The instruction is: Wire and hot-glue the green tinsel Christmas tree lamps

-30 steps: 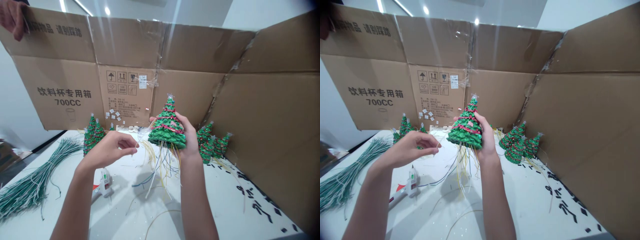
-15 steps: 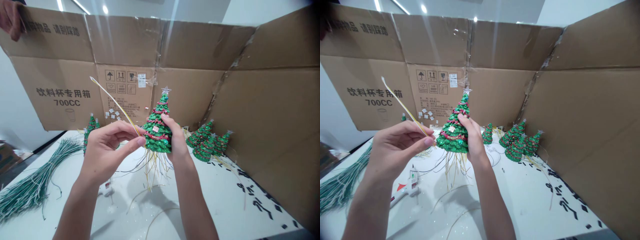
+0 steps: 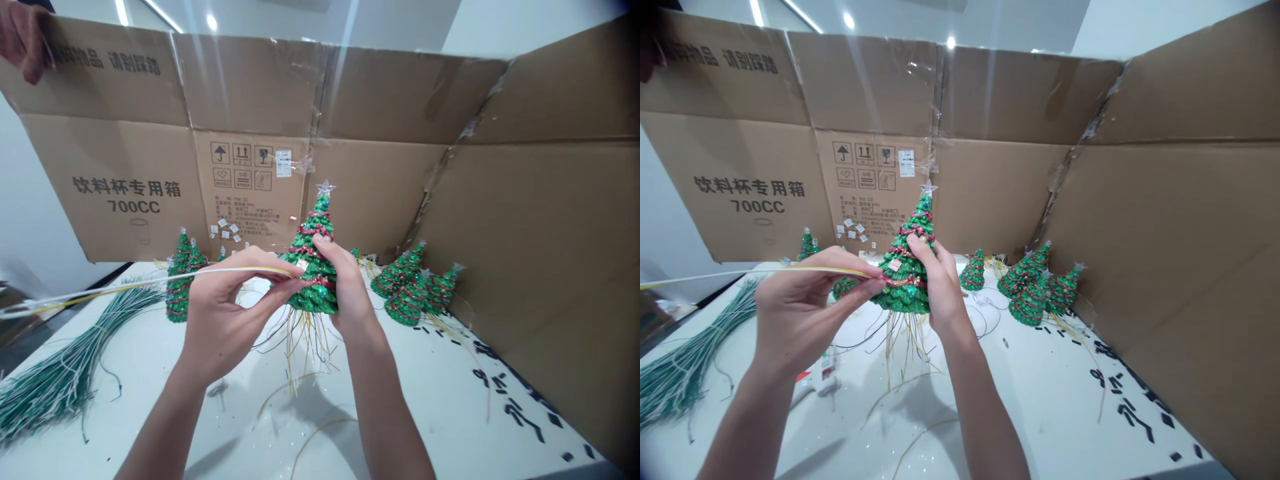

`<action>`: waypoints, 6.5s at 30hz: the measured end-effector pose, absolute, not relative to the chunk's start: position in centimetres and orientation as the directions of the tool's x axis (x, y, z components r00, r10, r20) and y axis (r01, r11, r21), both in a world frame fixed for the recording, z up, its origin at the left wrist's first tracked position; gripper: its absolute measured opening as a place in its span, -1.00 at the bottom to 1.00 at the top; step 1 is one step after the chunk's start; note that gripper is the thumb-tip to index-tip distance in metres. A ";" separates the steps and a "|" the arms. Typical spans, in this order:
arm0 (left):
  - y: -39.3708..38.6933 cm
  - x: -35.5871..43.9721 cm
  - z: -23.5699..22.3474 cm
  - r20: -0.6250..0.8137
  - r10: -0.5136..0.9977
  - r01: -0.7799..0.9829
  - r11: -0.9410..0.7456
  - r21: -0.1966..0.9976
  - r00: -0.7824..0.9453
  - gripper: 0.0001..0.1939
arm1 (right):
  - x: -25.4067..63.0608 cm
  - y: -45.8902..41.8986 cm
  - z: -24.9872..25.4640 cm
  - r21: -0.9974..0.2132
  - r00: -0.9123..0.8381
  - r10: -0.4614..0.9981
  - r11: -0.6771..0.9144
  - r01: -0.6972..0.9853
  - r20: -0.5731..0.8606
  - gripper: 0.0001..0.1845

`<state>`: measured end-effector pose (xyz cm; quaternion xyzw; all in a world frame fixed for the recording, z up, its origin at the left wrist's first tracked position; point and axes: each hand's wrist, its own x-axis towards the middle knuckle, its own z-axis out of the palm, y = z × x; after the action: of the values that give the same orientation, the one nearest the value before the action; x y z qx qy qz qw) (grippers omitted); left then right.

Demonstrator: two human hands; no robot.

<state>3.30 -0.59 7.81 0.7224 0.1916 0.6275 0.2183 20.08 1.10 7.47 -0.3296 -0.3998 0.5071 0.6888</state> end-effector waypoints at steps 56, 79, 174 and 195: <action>0.3 3.6 7.1 0.804 0.573 0.034 -0.817 0.576 0.158 -0.88 | 20.0 1.4 7.3 -0.835 0.288 0.923 0.361 -0.415 0.256 -0.70; 1.3 3.1 7.3 0.694 0.714 0.066 -0.700 0.711 0.096 -0.93 | 18.5 1.8 6.9 -0.748 -0.016 0.992 0.082 -0.658 0.123 -0.69; 0.5 -4.0 7.8 0.474 0.580 0.585 -0.796 0.156 0.663 -0.89 | 20.7 1.6 9.0 -0.511 0.318 0.948 0.268 -0.817 -0.012 -0.77; 1.7 3.9 6.7 0.982 0.177 0.474 -0.872 0.124 0.070 -0.85 | 17.0 0.8 7.2 -0.574 0.173 0.969 0.246 -0.781 0.179 -0.69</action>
<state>3.94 1.69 6.67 0.7223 0.2254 0.6436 -0.1153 17.02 0.77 7.17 -0.1791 -0.2613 0.5875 0.7446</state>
